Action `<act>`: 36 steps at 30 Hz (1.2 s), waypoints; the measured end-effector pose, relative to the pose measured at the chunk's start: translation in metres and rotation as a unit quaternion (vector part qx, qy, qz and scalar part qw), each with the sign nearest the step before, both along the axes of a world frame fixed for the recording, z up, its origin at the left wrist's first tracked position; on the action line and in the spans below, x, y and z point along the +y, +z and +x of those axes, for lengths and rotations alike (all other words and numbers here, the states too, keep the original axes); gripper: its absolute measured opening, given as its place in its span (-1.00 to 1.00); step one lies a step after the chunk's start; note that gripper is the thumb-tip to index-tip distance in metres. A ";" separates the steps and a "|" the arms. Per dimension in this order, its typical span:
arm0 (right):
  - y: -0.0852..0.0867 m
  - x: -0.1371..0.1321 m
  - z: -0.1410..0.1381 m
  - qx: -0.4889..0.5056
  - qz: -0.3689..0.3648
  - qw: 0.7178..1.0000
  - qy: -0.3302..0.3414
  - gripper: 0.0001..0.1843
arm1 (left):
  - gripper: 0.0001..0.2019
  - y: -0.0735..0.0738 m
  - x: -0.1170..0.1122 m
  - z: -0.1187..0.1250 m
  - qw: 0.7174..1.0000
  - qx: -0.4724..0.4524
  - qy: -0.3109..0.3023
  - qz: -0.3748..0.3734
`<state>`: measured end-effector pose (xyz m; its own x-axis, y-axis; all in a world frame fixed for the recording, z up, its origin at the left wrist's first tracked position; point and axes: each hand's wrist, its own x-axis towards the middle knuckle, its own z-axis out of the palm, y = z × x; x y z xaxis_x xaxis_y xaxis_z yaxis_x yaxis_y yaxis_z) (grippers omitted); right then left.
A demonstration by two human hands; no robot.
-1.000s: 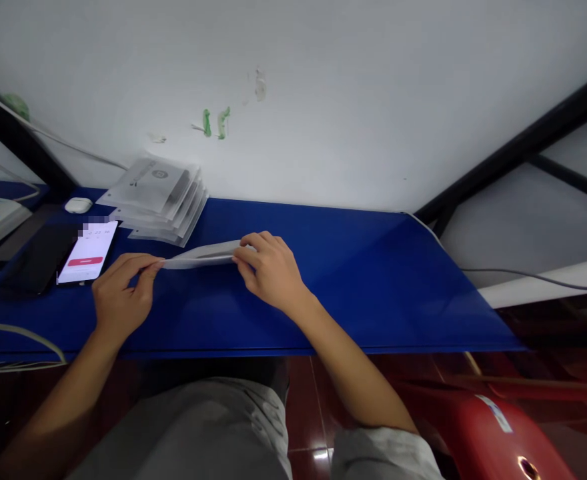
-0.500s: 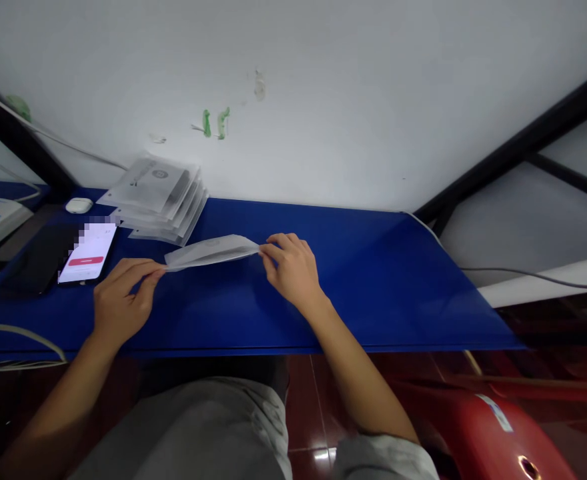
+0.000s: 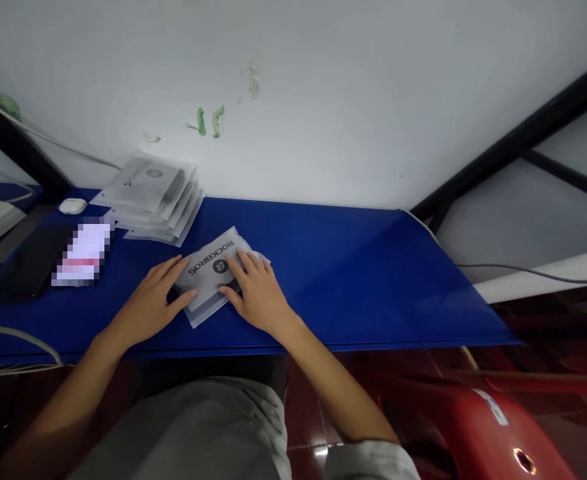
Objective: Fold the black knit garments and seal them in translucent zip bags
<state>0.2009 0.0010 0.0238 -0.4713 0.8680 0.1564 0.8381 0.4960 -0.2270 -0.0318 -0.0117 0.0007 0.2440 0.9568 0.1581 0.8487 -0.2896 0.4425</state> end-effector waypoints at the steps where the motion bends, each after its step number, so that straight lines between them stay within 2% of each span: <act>1: -0.002 0.000 -0.002 -0.009 -0.008 1.000 0.007 -0.33 | -0.39 -0.002 -0.001 0.001 1.000 0.006 -0.004 -0.008; 5: -0.006 0.003 -0.002 -0.023 -0.009 1.000 0.008 -0.32 | -0.38 -0.005 -0.004 0.006 1.000 0.020 -0.001 -0.021; 11: -0.003 0.012 0.000 -0.034 -0.014 0.999 0.039 -0.29 | -0.39 -0.009 0.000 0.013 0.999 0.030 -0.010 -0.013; 18: -0.005 0.016 0.001 -0.042 0.005 0.999 0.010 -0.29 | -0.47 -0.005 -0.006 0.029 0.996 0.054 0.002 0.069; 22: -0.003 0.018 0.003 -0.047 0.018 0.999 -0.019 -0.35 | -0.50 -0.003 -0.018 0.043 0.992 0.067 -0.029 0.103; 26: 0.000 0.028 -0.001 -0.039 0.045 0.998 -0.020 -0.47 | -0.49 -0.005 -0.020 0.050 0.991 0.087 -0.048 0.088; 31: -0.002 0.046 -0.013 -0.033 0.020 0.997 0.069 -0.45 | -0.46 -0.006 -0.015 0.049 0.992 0.087 -0.058 0.067; 36: -0.004 0.051 -0.012 -0.035 0.011 0.998 0.055 -0.47 | -0.41 -0.012 -0.010 0.041 0.994 0.073 -0.077 0.030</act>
<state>0.1886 0.0520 0.0198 -0.5745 0.8069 0.1376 0.7915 0.5904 -0.1581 0.0097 -0.0218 -0.0113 0.4110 0.8964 0.1660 0.8460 -0.4429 0.2968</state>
